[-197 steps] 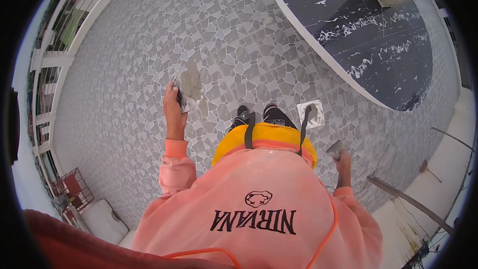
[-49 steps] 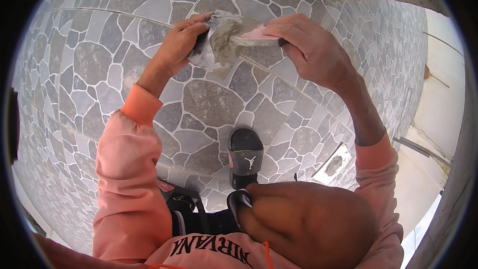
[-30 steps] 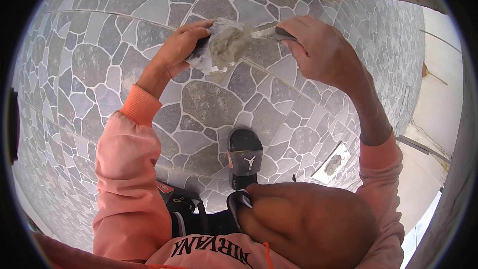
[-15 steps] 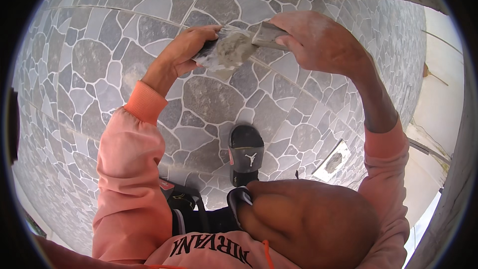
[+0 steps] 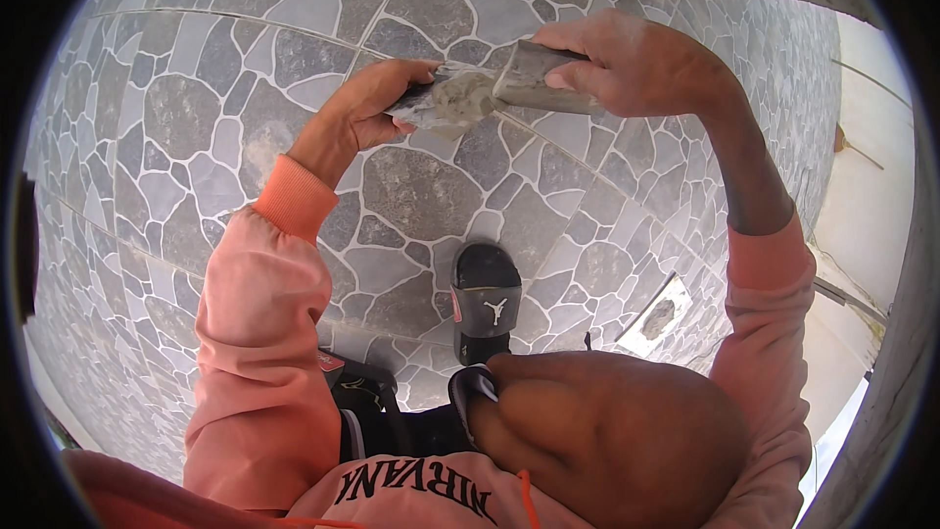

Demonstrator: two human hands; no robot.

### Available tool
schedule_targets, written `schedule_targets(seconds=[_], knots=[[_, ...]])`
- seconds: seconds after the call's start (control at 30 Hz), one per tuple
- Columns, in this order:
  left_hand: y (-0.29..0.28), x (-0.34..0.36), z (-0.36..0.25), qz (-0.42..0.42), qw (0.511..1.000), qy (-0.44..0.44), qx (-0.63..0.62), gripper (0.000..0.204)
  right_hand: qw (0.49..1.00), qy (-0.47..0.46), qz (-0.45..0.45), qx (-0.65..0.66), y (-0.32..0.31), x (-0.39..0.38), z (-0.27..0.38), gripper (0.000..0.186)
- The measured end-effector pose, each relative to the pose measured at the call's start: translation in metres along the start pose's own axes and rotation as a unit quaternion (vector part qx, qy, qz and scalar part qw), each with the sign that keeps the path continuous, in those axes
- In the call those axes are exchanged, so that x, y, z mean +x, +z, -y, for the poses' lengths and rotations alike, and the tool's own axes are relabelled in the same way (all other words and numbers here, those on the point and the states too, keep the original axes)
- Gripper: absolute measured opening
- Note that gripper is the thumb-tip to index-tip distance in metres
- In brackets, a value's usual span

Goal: The person applies grout to the gaps between floor tiles using a putty knife and a cloth.

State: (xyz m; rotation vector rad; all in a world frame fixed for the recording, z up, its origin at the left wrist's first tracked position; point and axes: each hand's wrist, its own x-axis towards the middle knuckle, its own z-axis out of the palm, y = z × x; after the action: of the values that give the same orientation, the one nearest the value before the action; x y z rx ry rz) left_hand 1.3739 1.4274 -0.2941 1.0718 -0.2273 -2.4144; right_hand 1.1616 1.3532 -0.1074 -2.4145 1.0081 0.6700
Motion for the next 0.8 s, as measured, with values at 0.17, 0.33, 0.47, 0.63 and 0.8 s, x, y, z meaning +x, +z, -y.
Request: schedule_targets(seconds=[0.17,0.33,0.47,0.63,0.8], knots=[[0.000,-0.003,-0.002,-0.006,0.997,0.046,0.056,0.034,0.983,0.011,0.115,0.144,-0.013,0.015,-0.006,0.036],[0.006,-0.003,-0.005,-0.045,0.972,0.210,0.098,0.038,0.933,0.026,0.132,0.335,0.005,0.001,-0.037,0.039],[-0.006,-0.010,-0.020,-0.097,0.920,0.317,0.209,0.043,0.837,0.055,0.025,0.544,0.036,-0.019,-0.073,0.039],[-0.046,-0.015,-0.027,-0.138,0.864,0.410,0.257,0.045,0.739,0.235,-0.142,0.615,0.065,-0.040,-0.148,0.042],[-0.073,-0.022,-0.017,-0.183,0.869,0.408,0.214,0.042,0.753,0.390,-0.263,0.461,0.073,-0.036,-0.219,0.034]])
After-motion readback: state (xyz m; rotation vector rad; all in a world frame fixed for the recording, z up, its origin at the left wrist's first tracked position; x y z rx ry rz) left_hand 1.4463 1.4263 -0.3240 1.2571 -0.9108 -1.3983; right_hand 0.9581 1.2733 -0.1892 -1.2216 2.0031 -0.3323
